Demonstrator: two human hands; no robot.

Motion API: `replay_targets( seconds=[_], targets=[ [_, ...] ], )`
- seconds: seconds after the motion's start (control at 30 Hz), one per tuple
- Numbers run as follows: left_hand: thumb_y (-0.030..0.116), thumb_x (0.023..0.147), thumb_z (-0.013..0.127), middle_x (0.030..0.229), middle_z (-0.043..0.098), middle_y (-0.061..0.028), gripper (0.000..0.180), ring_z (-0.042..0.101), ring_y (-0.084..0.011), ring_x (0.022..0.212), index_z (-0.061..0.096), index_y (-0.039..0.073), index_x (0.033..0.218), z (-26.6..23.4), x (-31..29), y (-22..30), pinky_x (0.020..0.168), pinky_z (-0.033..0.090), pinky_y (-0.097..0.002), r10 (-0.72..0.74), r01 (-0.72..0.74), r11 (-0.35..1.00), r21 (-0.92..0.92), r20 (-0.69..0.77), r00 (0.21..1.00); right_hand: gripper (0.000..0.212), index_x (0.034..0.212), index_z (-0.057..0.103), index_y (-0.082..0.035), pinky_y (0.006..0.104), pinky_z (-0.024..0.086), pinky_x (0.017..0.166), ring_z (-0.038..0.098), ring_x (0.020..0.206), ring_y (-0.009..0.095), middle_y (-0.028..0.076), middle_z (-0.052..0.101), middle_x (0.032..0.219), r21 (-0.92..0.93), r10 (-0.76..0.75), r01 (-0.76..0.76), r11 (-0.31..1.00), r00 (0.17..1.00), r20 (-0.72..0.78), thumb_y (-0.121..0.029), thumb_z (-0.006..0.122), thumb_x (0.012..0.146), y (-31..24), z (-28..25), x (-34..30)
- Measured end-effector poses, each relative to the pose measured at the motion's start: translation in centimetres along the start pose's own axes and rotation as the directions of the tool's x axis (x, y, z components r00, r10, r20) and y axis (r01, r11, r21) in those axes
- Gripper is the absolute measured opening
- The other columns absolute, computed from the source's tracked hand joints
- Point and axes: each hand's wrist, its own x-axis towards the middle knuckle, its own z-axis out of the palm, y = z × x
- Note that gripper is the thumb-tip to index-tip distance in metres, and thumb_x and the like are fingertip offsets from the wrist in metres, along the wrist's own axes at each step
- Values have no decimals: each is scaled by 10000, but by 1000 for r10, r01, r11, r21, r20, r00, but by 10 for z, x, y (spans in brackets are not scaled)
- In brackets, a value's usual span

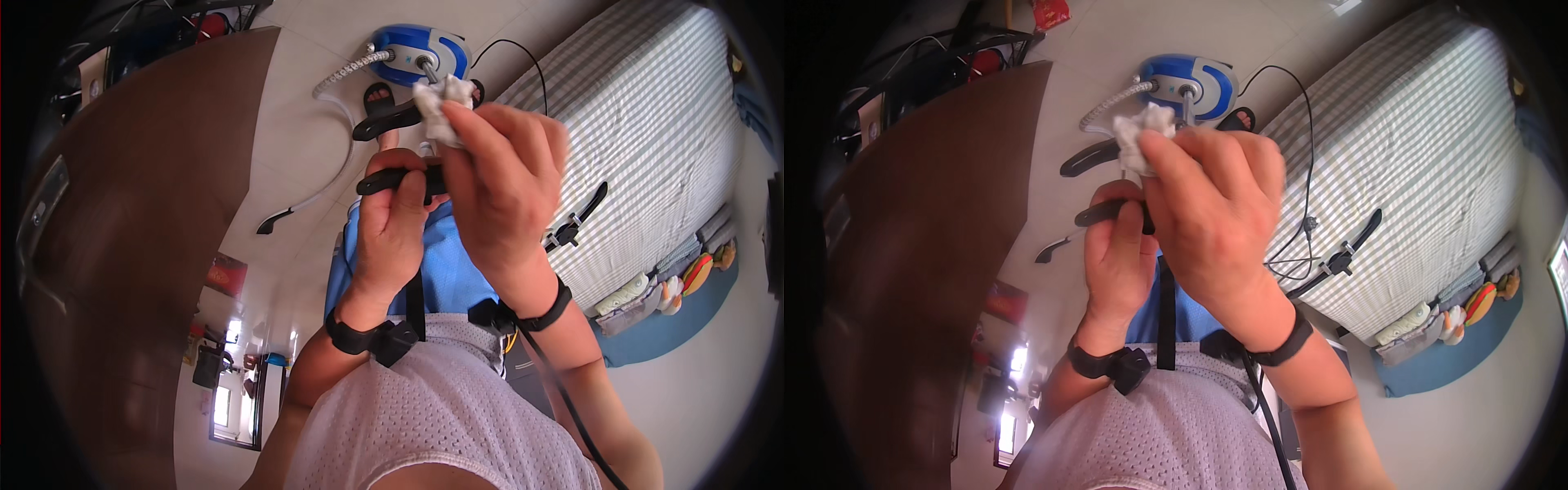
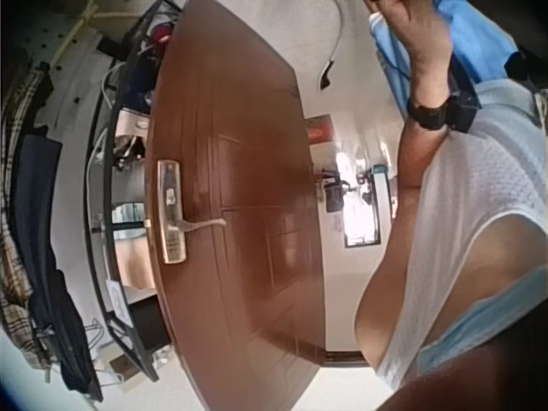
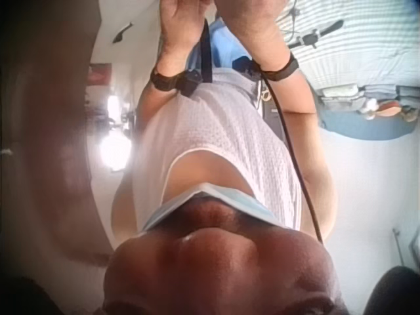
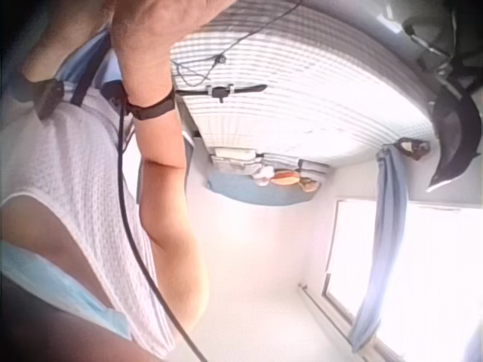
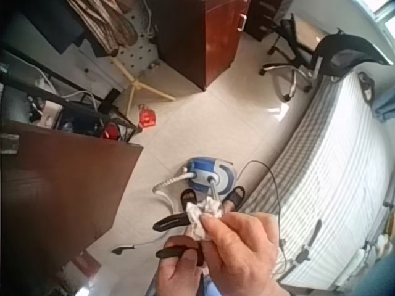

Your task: The person wipes the nozzle, handle, and body of a garment steamer with a cloth, then coils the power cable and wipes the base of the machine.

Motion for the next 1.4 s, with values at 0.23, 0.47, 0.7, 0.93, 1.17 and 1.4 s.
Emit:
replay_targets(
  seconds=[0.23,0.47,0.7,0.93,1.17,1.4],
  targets=[
    [189,1057,555,1132,630,-47,253,626,-167,1011,536,59,1273,-21,-10,-9,878,511,-312,250,-309,644,700,189,949,324,1033,762,-85,373,466,764,627,845,256,44,708,959,558,-190,68,827,968,163,-91,803,712,-24,23,9],
    [380,1116,441,1253,634,-101,426,639,-220,1135,493,44,1372,-2,4,18,1019,494,-387,-116,137,971,-197,114,987,413,1098,753,-84,344,438,719,584,799,240,57,698,942,237,92,-110,965,992,87,6,784,696,-7,-39,-8],
    [725,1018,326,1450,549,-151,848,561,-280,1306,441,1,1443,-14,5,8,1138,427,-474,-98,151,973,-173,280,955,414,1084,724,-13,347,475,692,589,811,254,88,652,994,-6,-8,9,1000,992,124,-40,752,672,-12,-13,-42],
    [884,918,277,1441,514,-176,1120,553,-235,1271,400,-87,1461,-1,2,24,1109,423,-385,-148,165,982,-92,169,974,391,1064,739,-46,390,477,788,596,857,263,68,665,1003,335,115,-185,924,969,217,-81,758,675,-44,-3,-51],
    [682,1031,240,1475,532,-220,915,546,-315,1335,409,-94,1485,-19,10,26,1159,377,-443,-250,310,933,-185,288,924,431,1075,730,-46,366,443,710,592,801,250,62,656,935,-13,133,-132,991,990,49,10,787,651,-21,-16,-59],
    [614,1053,348,1587,421,-130,799,414,-251,1448,246,84,1642,-6,-5,27,1220,284,-386,-353,365,913,-182,93,931,401,1034,724,-29,360,485,687,608,796,269,84,668,917,14,248,-248,969,968,34,33,749,639,-55,13,-43]
  ],
)
